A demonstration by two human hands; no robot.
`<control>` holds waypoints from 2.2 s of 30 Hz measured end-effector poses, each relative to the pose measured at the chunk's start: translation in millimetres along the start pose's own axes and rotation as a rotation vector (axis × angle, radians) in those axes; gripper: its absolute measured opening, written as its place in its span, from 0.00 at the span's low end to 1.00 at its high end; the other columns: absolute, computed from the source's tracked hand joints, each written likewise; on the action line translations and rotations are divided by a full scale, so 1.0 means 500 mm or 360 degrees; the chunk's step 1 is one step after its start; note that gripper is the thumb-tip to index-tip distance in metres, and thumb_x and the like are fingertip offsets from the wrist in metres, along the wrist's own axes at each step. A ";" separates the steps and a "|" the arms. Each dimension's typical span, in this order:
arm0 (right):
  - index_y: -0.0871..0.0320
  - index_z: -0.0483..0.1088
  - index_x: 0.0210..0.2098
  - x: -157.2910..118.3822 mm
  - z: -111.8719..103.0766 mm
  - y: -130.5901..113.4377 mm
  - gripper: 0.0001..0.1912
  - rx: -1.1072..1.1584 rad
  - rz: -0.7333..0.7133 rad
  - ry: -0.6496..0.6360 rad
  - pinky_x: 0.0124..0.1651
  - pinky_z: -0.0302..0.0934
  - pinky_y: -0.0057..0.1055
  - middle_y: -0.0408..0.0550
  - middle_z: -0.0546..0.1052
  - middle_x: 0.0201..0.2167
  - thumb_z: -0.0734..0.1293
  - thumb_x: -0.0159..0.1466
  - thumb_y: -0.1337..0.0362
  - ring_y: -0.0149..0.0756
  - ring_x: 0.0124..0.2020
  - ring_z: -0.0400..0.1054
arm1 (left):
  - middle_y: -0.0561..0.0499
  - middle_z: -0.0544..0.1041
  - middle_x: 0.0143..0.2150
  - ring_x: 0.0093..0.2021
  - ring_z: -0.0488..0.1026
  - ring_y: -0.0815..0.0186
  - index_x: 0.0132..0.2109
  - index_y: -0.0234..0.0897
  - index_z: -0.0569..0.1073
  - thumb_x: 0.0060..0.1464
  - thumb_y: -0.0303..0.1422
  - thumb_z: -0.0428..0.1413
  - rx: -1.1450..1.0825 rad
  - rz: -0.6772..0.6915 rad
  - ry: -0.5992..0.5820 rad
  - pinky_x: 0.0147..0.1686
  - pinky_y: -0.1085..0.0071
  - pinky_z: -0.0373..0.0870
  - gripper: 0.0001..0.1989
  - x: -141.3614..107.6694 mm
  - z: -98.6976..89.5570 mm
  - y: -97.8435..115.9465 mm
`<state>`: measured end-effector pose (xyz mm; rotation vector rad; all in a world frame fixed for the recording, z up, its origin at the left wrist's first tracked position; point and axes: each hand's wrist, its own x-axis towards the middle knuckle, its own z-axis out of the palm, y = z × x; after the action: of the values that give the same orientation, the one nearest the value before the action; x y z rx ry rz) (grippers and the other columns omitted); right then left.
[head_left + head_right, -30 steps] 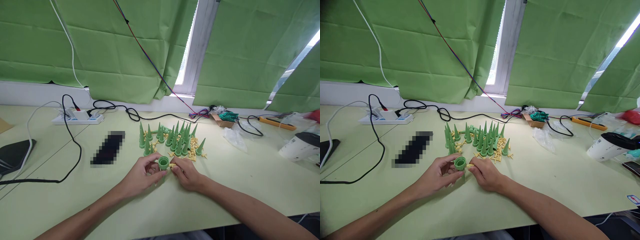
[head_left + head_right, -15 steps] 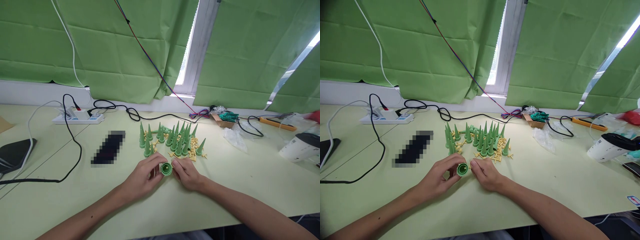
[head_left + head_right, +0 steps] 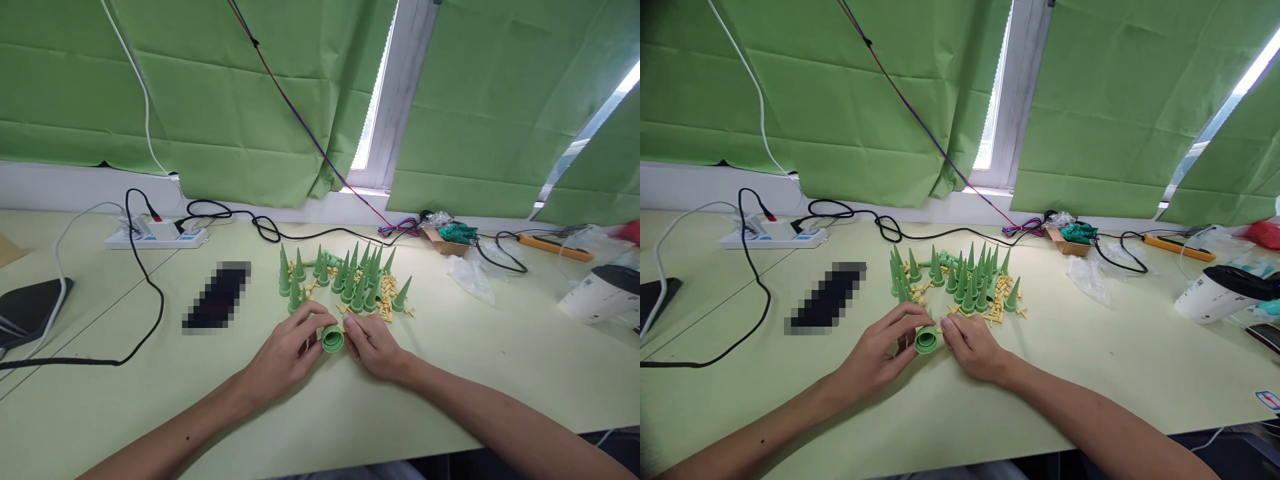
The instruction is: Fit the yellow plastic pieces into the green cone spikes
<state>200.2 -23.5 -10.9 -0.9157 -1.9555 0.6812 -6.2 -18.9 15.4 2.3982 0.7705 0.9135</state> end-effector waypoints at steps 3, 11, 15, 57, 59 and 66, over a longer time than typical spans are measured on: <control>0.55 0.57 0.23 -0.002 0.000 0.003 0.25 0.0008 -0.0019 0.0074 0.25 0.54 0.27 0.38 0.64 0.15 0.50 0.75 0.55 0.28 0.16 0.57 | 0.47 0.69 0.48 0.28 0.67 0.73 0.51 0.41 0.68 0.62 0.23 0.48 -0.0025 -0.0067 0.0108 0.28 0.76 0.65 0.14 0.000 0.001 0.003; 0.55 0.58 0.24 -0.007 0.003 0.014 0.25 0.0000 -0.0114 0.0228 0.23 0.51 0.26 0.37 0.62 0.15 0.51 0.75 0.53 0.27 0.16 0.55 | 0.58 0.65 0.21 0.20 0.63 0.72 0.38 0.38 0.68 0.66 0.43 0.49 -0.0656 -0.0681 0.0067 0.21 0.76 0.60 0.13 0.015 -0.004 0.016; 0.55 0.62 0.27 -0.005 0.002 0.015 0.23 -0.0035 -0.0153 0.0201 0.24 0.52 0.26 0.38 0.64 0.16 0.52 0.75 0.51 0.28 0.17 0.56 | 0.58 0.67 0.18 0.16 0.61 0.72 0.40 0.37 0.68 0.64 0.49 0.50 -0.1006 -0.0823 -0.0146 0.18 0.76 0.57 0.18 0.020 -0.004 0.013; 0.54 0.55 0.29 -0.006 0.000 0.020 0.16 -0.0201 -0.0200 -0.0113 0.26 0.47 0.27 0.36 0.57 0.19 0.52 0.74 0.59 0.29 0.18 0.50 | 0.51 0.65 0.36 0.31 0.63 0.69 0.35 0.37 0.64 0.66 0.32 0.50 0.0037 -0.0021 -0.0135 0.30 0.73 0.61 0.08 0.005 -0.008 0.007; 0.53 0.53 0.28 -0.007 0.000 0.020 0.16 -0.0228 -0.0187 -0.0116 0.26 0.45 0.28 0.36 0.54 0.19 0.52 0.74 0.59 0.30 0.19 0.48 | 0.49 0.66 0.38 0.33 0.64 0.68 0.36 0.37 0.64 0.66 0.31 0.50 0.0065 0.0024 -0.0144 0.32 0.73 0.62 0.07 0.004 -0.009 0.008; 0.54 0.49 0.27 -0.006 -0.001 0.016 0.17 -0.0261 -0.0122 -0.0154 0.27 0.43 0.29 0.35 0.52 0.19 0.52 0.74 0.61 0.29 0.19 0.45 | 0.46 0.69 0.43 0.39 0.68 0.65 0.44 0.36 0.67 0.67 0.29 0.48 0.0133 0.0146 -0.0167 0.38 0.72 0.65 0.04 0.002 -0.007 0.001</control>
<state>204.5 -21.1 -17.9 -0.9153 -2.1458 0.5358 -7.8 -18.0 18.4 2.5502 0.6770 0.7976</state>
